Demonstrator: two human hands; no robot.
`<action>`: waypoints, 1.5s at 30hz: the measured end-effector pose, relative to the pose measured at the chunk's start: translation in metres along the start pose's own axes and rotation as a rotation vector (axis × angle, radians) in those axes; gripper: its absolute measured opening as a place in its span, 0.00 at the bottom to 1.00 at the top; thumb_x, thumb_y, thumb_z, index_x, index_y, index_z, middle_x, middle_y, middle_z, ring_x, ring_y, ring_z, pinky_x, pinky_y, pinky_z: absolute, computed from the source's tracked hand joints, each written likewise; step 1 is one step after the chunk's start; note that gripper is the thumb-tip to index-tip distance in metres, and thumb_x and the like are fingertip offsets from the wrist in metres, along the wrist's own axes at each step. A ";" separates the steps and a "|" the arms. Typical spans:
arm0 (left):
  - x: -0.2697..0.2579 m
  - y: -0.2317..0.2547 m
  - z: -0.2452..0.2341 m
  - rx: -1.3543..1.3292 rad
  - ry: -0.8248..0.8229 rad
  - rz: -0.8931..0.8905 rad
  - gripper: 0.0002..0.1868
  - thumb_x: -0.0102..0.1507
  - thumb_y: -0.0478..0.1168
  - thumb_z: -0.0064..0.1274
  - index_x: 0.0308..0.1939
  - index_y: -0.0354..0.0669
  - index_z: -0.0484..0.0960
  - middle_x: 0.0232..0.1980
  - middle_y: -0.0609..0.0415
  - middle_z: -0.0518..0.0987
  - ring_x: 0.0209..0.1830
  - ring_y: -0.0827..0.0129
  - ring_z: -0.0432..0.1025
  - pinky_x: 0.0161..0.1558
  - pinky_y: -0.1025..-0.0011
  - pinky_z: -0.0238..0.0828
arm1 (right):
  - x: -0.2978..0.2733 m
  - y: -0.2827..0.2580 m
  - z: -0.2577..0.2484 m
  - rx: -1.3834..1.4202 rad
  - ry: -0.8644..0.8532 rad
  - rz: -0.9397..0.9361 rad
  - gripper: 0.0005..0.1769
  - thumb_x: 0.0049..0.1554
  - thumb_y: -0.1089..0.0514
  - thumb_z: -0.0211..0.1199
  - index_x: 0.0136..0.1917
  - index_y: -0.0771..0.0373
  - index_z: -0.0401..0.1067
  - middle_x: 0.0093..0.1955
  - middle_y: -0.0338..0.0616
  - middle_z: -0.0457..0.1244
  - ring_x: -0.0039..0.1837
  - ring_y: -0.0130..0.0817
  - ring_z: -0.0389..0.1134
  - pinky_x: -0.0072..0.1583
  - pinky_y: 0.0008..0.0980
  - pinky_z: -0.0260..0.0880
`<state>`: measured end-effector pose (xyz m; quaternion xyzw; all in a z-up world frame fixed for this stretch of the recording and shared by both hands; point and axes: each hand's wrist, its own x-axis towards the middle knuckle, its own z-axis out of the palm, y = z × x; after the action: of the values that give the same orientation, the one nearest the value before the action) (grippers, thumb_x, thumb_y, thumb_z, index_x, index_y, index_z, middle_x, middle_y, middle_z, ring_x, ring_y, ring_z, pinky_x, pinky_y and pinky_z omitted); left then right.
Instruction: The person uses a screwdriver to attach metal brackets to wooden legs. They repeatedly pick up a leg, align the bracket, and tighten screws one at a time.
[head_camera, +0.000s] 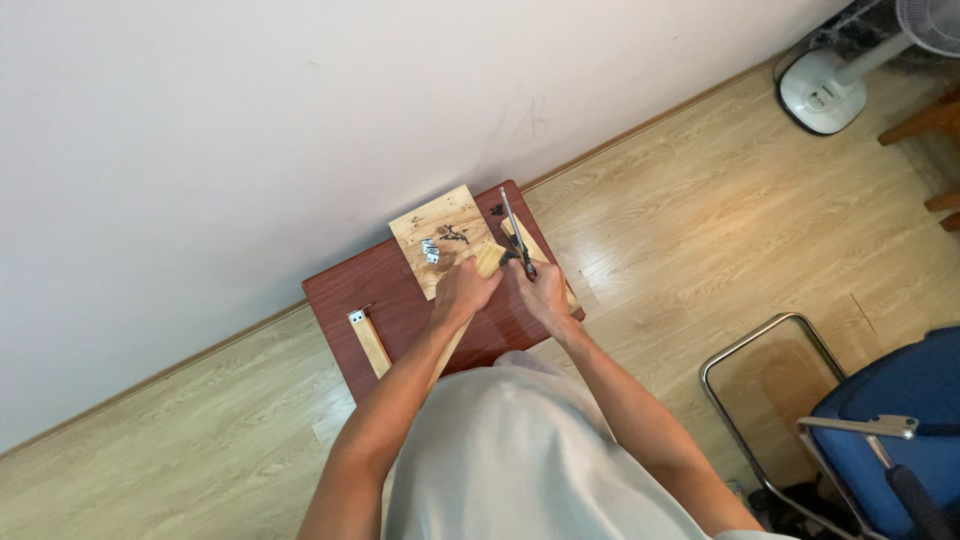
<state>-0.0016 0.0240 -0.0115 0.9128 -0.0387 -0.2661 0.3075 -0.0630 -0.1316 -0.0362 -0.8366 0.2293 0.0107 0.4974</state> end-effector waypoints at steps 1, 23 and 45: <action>-0.001 -0.001 0.000 0.018 0.007 -0.008 0.30 0.60 0.61 0.56 0.50 0.38 0.84 0.44 0.34 0.84 0.48 0.44 0.80 0.51 0.52 0.76 | 0.001 -0.002 0.002 -0.002 -0.011 -0.015 0.16 0.61 0.49 0.64 0.45 0.65 0.81 0.23 0.43 0.57 0.28 0.26 0.53 0.33 0.38 0.56; 0.007 -0.096 0.023 -0.251 -0.003 -0.531 0.37 0.58 0.71 0.52 0.54 0.45 0.84 0.50 0.39 0.84 0.54 0.47 0.78 0.56 0.52 0.74 | 0.070 0.043 0.074 -0.197 -0.275 -0.004 0.13 0.53 0.53 0.73 0.47 0.62 0.81 0.35 0.44 0.69 0.37 0.32 0.69 0.42 0.34 0.70; 0.032 -0.156 0.087 -0.827 0.106 -0.809 0.37 0.53 0.70 0.56 0.42 0.37 0.87 0.34 0.43 0.85 0.38 0.57 0.81 0.43 0.59 0.73 | 0.207 0.172 0.210 -0.459 -0.348 -0.034 0.15 0.55 0.49 0.71 0.53 0.55 0.81 0.39 0.43 0.72 0.42 0.36 0.73 0.48 0.38 0.72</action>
<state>-0.0329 0.0949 -0.1755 0.6710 0.4357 -0.3094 0.5140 0.0988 -0.1018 -0.3358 -0.9166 0.1180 0.1973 0.3271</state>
